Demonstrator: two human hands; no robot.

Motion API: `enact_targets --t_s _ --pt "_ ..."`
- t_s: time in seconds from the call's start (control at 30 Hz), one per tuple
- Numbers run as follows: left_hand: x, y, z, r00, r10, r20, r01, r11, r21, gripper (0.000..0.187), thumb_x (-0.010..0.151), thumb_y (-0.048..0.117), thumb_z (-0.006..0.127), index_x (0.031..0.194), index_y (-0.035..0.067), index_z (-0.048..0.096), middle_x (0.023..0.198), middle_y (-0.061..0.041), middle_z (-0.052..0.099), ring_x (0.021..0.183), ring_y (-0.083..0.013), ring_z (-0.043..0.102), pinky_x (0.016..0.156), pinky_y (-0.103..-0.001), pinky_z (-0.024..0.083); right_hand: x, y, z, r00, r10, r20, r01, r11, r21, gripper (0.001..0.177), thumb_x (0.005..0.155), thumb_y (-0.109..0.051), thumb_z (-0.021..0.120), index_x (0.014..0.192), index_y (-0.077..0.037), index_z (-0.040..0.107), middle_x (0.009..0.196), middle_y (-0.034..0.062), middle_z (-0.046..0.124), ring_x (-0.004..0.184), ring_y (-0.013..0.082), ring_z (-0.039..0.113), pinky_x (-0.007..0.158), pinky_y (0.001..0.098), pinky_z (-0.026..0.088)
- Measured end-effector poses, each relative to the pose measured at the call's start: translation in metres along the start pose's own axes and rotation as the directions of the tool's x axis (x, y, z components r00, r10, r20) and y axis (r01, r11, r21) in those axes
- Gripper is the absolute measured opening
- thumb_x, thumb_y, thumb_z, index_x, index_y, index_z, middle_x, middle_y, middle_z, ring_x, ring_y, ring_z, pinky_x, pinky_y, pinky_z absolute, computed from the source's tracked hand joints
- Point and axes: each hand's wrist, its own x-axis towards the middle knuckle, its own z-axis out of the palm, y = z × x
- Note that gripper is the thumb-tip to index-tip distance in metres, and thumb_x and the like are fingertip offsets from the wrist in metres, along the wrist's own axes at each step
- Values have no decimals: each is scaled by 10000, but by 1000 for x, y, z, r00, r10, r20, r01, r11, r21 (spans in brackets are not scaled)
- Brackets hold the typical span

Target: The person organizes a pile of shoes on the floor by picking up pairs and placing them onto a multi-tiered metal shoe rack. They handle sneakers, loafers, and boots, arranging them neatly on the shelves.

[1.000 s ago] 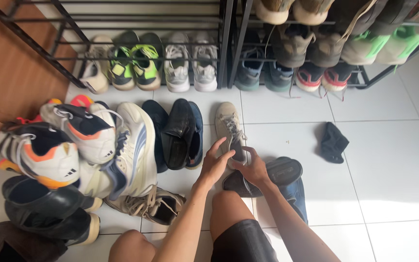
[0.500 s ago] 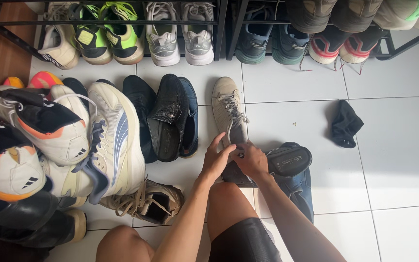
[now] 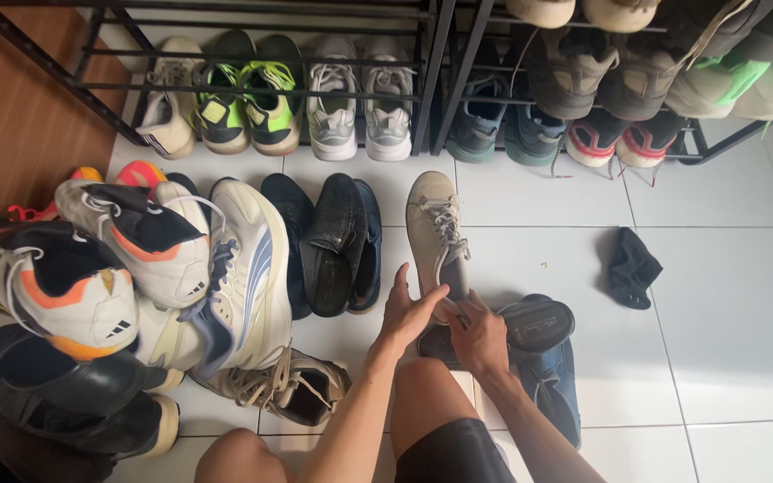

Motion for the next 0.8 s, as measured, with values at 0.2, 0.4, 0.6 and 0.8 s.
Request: enact_targets --t_s 0.2,0.4,0.6,0.8 --pt "-41 39 -14 1000 27 10 -26 998 -61 956 709 349 792 1508 67 349 1207 -196 703 1081 -292 727 911 -364 574 -35 -45 -36 996 -73 -48 78 990 118 217 830 -125 722 1035 -102 788 1437 153 575 886 364 771 764 404 611" --pt "-85 70 -33 999 49 10 -47 984 -170 752 763 214 732 1429 33 431 1078 -162 741 953 -269 750 784 -376 629 -65 -80 -74 979 -201 -26 203 977 64 375 844 -151 759 1196 -96 643 1477 168 547 1085 406 700 859 432 614" --pt "-117 91 -67 997 -29 71 46 969 -243 675 790 215 728 1392 15 498 1105 -160 731 917 -250 768 693 -424 653 -79 -118 -98 975 -168 146 153 982 110 709 761 -165 874 1329 -122 451 1550 164 429 1099 416 685 901 436 620" --pt "-141 121 -117 1000 -4 22 8 984 -176 630 793 233 730 1365 28 565 1128 -146 731 939 -252 769 732 -443 650 -90 -172 -100 940 -245 239 194 956 218 638 784 -104 821 1308 -108 456 1219 168 706 1139 333 709 955 390 624"
